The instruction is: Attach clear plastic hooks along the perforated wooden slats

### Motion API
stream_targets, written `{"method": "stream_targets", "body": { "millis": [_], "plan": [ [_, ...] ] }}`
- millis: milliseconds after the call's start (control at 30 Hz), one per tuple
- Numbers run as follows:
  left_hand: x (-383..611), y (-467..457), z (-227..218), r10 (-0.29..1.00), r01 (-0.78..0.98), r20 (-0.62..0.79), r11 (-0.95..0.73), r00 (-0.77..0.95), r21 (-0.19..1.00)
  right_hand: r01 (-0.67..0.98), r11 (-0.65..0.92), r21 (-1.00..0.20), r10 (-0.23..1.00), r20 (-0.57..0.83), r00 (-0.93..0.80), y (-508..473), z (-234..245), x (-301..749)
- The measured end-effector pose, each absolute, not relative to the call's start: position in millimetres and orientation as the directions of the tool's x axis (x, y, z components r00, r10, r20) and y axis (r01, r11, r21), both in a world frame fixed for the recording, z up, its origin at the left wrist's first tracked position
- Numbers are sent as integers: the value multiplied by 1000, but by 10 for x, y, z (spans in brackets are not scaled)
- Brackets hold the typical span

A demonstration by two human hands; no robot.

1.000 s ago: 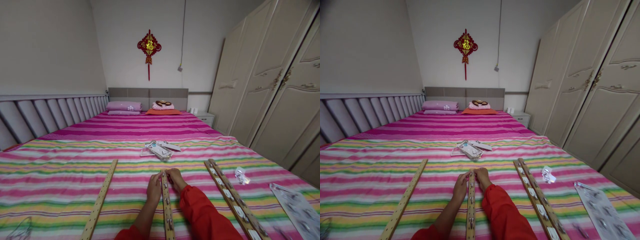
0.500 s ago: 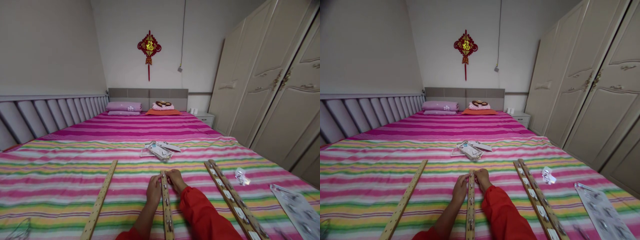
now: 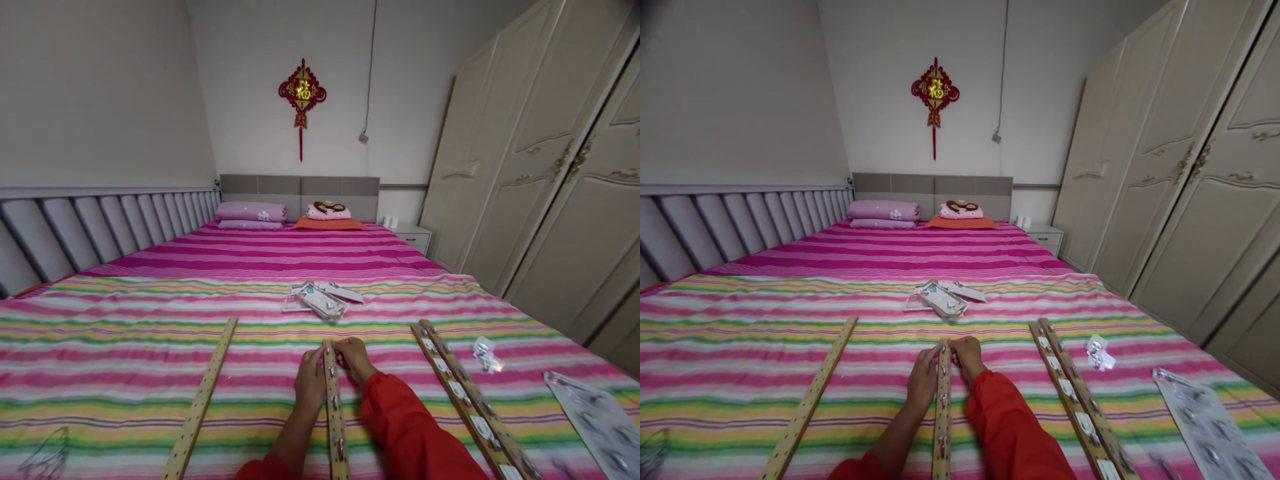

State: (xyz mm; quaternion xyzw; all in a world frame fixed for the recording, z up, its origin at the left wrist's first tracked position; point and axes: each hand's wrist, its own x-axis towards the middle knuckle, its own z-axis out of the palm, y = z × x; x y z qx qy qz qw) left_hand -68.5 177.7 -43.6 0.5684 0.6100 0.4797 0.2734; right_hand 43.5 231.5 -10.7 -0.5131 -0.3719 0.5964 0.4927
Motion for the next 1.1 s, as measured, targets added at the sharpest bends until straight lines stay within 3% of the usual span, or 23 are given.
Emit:
{"method": "stream_targets", "body": {
  "millis": [233, 500, 767, 967, 1100],
  "plan": [
    [-681, 1781, -501, 940, 362, 230, -128, -253, 923, -242, -260, -935, 962, -273, 21, 2252, 0, 469],
    [-757, 1778, -543, 906, 220, 211, -136, -368, 966, -252, -158, -955, 983, -178, 55, 2016, 472, 605],
    [-855, 1507, -540, 911, 145, 179, -134, -371, 980, -250, -101, -963, 995, -102, -10, 1090, 844, 707],
    [-890, 1178, -554, 907, 130, 174, -134, -383, 982, -196, -47, -980, 996, -61, 67, -43, 320, 987],
    [-891, 1001, -575, 885, 138, 202, -157, -419, 978, -240, -185, -953, 977, -206, 62, -682, -386, 1123]
  ]
}}
